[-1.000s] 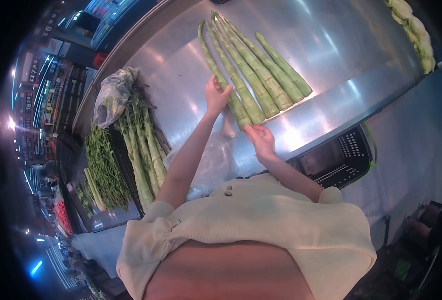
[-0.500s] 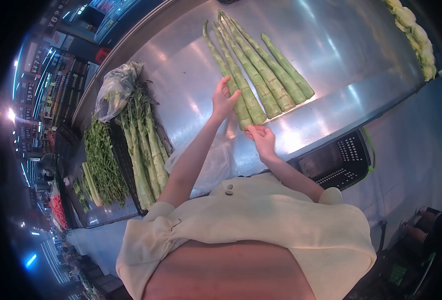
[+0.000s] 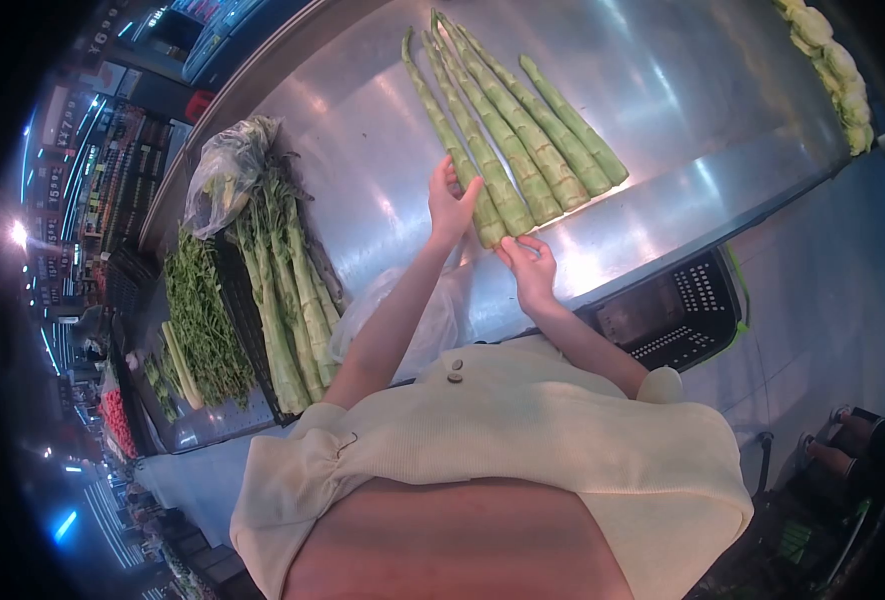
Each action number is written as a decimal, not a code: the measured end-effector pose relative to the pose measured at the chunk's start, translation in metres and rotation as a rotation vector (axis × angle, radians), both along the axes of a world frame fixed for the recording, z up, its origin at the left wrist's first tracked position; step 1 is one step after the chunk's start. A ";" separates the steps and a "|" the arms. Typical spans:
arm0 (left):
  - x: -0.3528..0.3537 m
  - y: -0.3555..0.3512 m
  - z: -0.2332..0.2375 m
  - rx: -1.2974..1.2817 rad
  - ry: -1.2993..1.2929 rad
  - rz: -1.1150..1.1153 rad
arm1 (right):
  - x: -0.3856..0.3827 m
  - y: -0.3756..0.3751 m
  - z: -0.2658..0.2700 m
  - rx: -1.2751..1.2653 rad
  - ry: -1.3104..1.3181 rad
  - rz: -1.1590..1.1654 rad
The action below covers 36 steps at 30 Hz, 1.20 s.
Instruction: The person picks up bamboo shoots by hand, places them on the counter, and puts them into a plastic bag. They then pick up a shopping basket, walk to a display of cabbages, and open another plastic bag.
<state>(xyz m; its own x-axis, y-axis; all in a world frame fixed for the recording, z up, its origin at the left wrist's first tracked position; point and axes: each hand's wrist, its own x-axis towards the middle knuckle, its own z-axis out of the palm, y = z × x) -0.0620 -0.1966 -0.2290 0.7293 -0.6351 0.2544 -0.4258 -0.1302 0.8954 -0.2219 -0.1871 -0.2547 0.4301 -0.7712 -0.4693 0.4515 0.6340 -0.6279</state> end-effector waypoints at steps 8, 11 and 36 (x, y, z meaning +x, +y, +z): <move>-0.005 -0.001 -0.008 -0.057 0.017 -0.001 | 0.002 -0.003 -0.006 0.047 -0.037 0.001; -0.005 0.001 -0.010 -0.128 0.019 -0.020 | 0.002 -0.004 -0.006 0.016 0.003 0.020; 0.090 -0.072 0.016 0.142 -0.175 -0.016 | 0.000 -0.006 -0.011 -0.035 0.056 0.091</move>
<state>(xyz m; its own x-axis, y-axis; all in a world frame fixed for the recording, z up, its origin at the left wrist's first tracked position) 0.0284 -0.2681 -0.2128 0.6715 -0.6848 0.2831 -0.5757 -0.2416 0.7811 -0.2216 -0.1930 -0.2656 0.4728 -0.7463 -0.4685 0.3563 0.6482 -0.6730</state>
